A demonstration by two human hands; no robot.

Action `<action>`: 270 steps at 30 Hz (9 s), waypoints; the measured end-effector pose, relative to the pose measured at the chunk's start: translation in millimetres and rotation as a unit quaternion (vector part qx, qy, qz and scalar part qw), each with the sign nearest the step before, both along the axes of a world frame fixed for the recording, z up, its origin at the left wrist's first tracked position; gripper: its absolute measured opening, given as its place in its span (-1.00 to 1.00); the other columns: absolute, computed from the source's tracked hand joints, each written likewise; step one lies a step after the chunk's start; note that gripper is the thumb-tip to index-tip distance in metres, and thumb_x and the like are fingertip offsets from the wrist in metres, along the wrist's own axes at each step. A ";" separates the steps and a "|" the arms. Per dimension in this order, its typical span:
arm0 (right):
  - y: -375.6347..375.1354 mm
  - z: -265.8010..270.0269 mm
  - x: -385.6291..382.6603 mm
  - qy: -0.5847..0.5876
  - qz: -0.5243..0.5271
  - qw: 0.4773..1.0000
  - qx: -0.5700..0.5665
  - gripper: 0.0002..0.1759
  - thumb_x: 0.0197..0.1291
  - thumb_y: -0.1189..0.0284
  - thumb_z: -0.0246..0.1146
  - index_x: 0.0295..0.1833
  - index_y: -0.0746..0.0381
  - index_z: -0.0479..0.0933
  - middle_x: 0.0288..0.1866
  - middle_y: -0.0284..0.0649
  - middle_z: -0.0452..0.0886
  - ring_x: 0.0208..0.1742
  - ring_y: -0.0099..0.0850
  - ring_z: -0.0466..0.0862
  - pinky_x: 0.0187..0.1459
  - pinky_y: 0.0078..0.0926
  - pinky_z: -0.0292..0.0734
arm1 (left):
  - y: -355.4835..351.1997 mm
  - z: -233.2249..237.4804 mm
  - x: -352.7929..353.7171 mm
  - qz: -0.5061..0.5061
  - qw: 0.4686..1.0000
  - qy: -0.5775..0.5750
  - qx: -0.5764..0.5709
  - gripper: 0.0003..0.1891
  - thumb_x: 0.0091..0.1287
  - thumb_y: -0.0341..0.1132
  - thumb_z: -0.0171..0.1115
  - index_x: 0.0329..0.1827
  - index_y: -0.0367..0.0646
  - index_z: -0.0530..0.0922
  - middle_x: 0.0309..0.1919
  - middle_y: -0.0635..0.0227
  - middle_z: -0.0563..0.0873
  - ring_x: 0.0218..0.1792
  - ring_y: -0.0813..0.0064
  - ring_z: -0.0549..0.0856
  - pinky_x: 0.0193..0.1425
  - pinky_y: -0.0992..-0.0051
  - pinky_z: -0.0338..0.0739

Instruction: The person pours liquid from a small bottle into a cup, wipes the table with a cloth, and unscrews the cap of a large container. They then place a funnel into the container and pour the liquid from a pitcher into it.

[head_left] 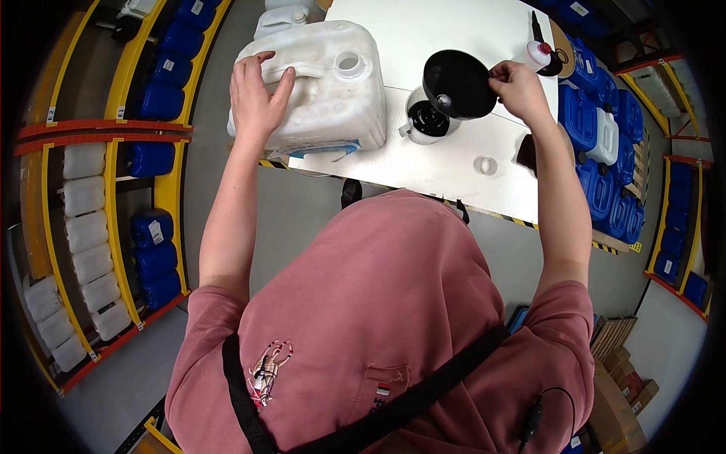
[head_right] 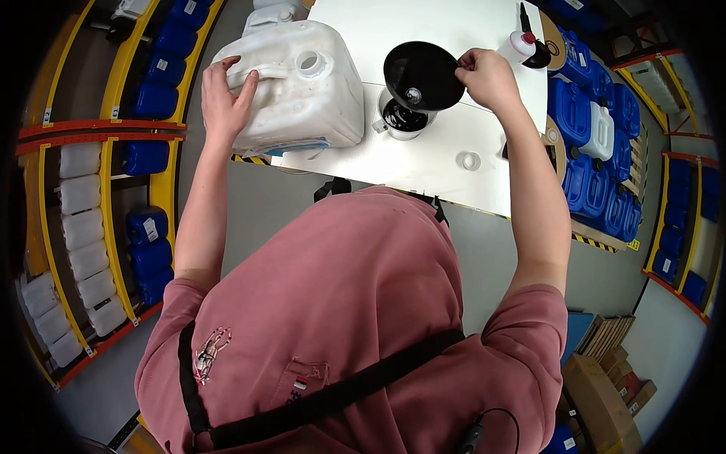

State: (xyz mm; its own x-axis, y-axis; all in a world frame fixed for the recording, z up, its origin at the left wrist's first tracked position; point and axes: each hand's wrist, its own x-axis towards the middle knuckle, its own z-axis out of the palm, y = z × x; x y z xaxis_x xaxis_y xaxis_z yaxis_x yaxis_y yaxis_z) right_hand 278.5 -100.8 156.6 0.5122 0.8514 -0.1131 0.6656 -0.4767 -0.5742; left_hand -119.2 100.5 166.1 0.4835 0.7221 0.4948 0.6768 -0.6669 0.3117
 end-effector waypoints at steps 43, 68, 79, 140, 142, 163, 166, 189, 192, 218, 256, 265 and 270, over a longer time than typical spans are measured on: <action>-2.7 -21.4 -1.8 -0.077 -0.021 0.997 0.015 -0.75 0.18 0.40 0.38 -0.10 0.33 0.76 -0.29 -0.01 0.81 -0.21 -0.13 0.82 -0.06 -0.25 0.71 | 0.2 -1.0 0.5 -0.005 1.000 -0.004 0.015 -0.47 0.37 0.02 0.42 0.25 -0.15 0.61 0.14 0.15 0.63 0.25 0.06 0.58 0.40 0.15 0.43; -2.3 -17.3 -7.1 -0.074 -0.023 0.997 0.014 -0.75 0.18 0.44 0.38 -0.08 0.35 0.74 -0.26 0.01 0.80 -0.23 -0.17 0.81 -0.08 -0.29 0.69 | -0.1 -0.2 1.1 0.000 1.000 0.001 0.015 -0.47 0.37 0.01 0.42 0.25 -0.16 0.60 0.15 0.14 0.62 0.25 0.05 0.57 0.40 0.14 0.43; -4.2 -14.3 -1.7 -0.036 -0.047 0.998 0.008 -0.73 0.18 0.40 0.40 -0.07 0.35 0.76 -0.26 0.00 0.82 -0.20 -0.16 0.83 -0.04 -0.28 0.71 | -0.1 0.1 0.0 -0.001 1.000 0.000 0.008 -0.47 0.37 0.02 0.42 0.25 -0.14 0.60 0.16 0.13 0.61 0.26 0.05 0.57 0.41 0.14 0.43; 138.1 148.0 -114.8 -0.107 0.193 0.973 0.067 -0.47 0.43 0.11 0.35 0.28 0.30 0.66 -0.05 -0.02 0.81 -0.07 -0.26 0.82 0.00 -0.34 0.71 | -6.3 6.2 -2.0 -0.043 0.998 -0.051 -0.010 -0.53 0.35 -0.04 0.40 0.21 -0.11 0.63 0.08 0.22 0.65 0.19 0.13 0.60 0.39 0.18 0.41; 146.1 120.9 -88.7 -0.160 0.193 0.958 0.139 -0.40 0.45 0.03 0.32 0.36 0.27 0.61 0.06 -0.05 0.78 -0.02 -0.31 0.78 0.02 -0.35 0.70 | -5.5 4.8 -3.3 -0.049 0.998 -0.044 -0.009 -0.54 0.35 -0.05 0.40 0.21 -0.11 0.64 0.08 0.22 0.65 0.19 0.13 0.61 0.39 0.18 0.41; -174.6 -84.0 36.8 0.254 -0.150 0.950 0.099 -0.39 0.42 0.28 0.35 0.47 0.31 0.45 0.02 -0.23 0.68 -0.09 -0.49 0.67 -0.06 -0.47 0.63 | -47.3 31.1 -3.9 0.030 0.994 0.054 0.086 -0.61 0.47 -0.13 0.38 0.20 -0.20 0.64 0.16 0.10 0.64 0.24 0.07 0.61 0.36 0.21 0.47; -261.9 -137.5 11.0 0.253 -0.243 0.933 0.083 -0.38 0.40 0.27 0.36 0.45 0.34 0.45 0.01 -0.18 0.69 -0.09 -0.46 0.69 -0.07 -0.45 0.64 | -78.6 30.2 -16.1 -0.022 0.995 -0.003 0.093 -0.64 0.45 -0.22 0.40 0.20 -0.22 0.62 0.15 0.11 0.62 0.26 0.13 0.59 0.37 0.26 0.46; -607.7 -373.6 -381.1 0.348 -0.494 0.793 -0.083 -0.38 0.33 0.36 0.30 0.44 0.38 0.42 -0.15 -0.15 0.69 -0.27 -0.45 0.67 -0.27 -0.37 0.60 | -268.0 -165.4 -310.0 -0.022 0.782 0.413 -0.466 -0.41 0.41 0.01 0.33 0.39 -0.14 0.57 0.23 0.03 0.71 0.27 0.08 0.68 0.36 0.21 0.56; -668.4 -441.4 -407.3 0.302 -0.494 0.806 -0.125 -0.39 0.28 0.37 0.30 0.41 0.39 0.44 -0.28 -0.14 0.69 -0.37 -0.42 0.66 -0.36 -0.35 0.58 | -287.3 -152.0 -318.0 0.044 0.780 0.375 -0.499 -0.40 0.42 0.01 0.32 0.39 -0.20 0.57 0.14 0.03 0.78 0.20 0.13 0.74 0.32 0.24 0.59; -834.7 -482.2 -359.9 0.417 -0.484 0.759 -0.126 -0.42 0.30 0.45 0.26 0.41 0.38 0.39 -0.29 -0.25 0.62 -0.45 -0.50 0.58 -0.46 -0.46 0.49 | -519.3 -90.9 -274.6 0.047 0.772 0.414 -0.480 -0.42 0.47 0.04 0.26 0.36 -0.21 0.56 0.25 0.01 0.71 0.29 0.08 0.68 0.41 0.20 0.56; -740.8 -465.8 -298.4 0.398 -0.403 0.800 -0.201 -0.42 0.26 0.30 0.30 0.34 0.35 0.54 0.21 0.13 0.71 0.23 -0.02 0.71 0.29 -0.17 0.57 | -509.7 -107.1 -328.3 0.117 0.755 0.353 -0.540 -0.44 0.47 0.01 0.28 0.37 -0.21 0.57 0.19 0.04 0.76 0.22 0.13 0.74 0.36 0.24 0.60; -577.0 -379.8 -267.6 0.363 -0.279 0.883 -0.104 -0.47 0.23 0.30 0.35 0.27 0.34 0.61 0.05 0.04 0.79 0.08 -0.20 0.79 0.13 -0.31 0.66 | -469.4 -133.9 -356.0 0.171 0.787 0.238 -0.543 -0.46 0.47 -0.05 0.30 0.35 -0.26 0.57 0.19 0.05 0.78 0.22 0.17 0.76 0.35 0.30 0.60; -390.6 -283.5 -245.8 0.402 -0.196 0.891 0.072 -0.50 0.30 0.36 0.40 0.29 0.36 0.59 0.07 -0.07 0.78 0.10 -0.31 0.76 0.18 -0.37 0.63 | -409.1 -143.9 -340.7 0.199 0.800 0.160 -0.543 -0.54 0.53 -0.19 0.27 0.33 -0.35 0.57 0.22 0.03 0.75 0.26 0.24 0.72 0.39 0.32 0.56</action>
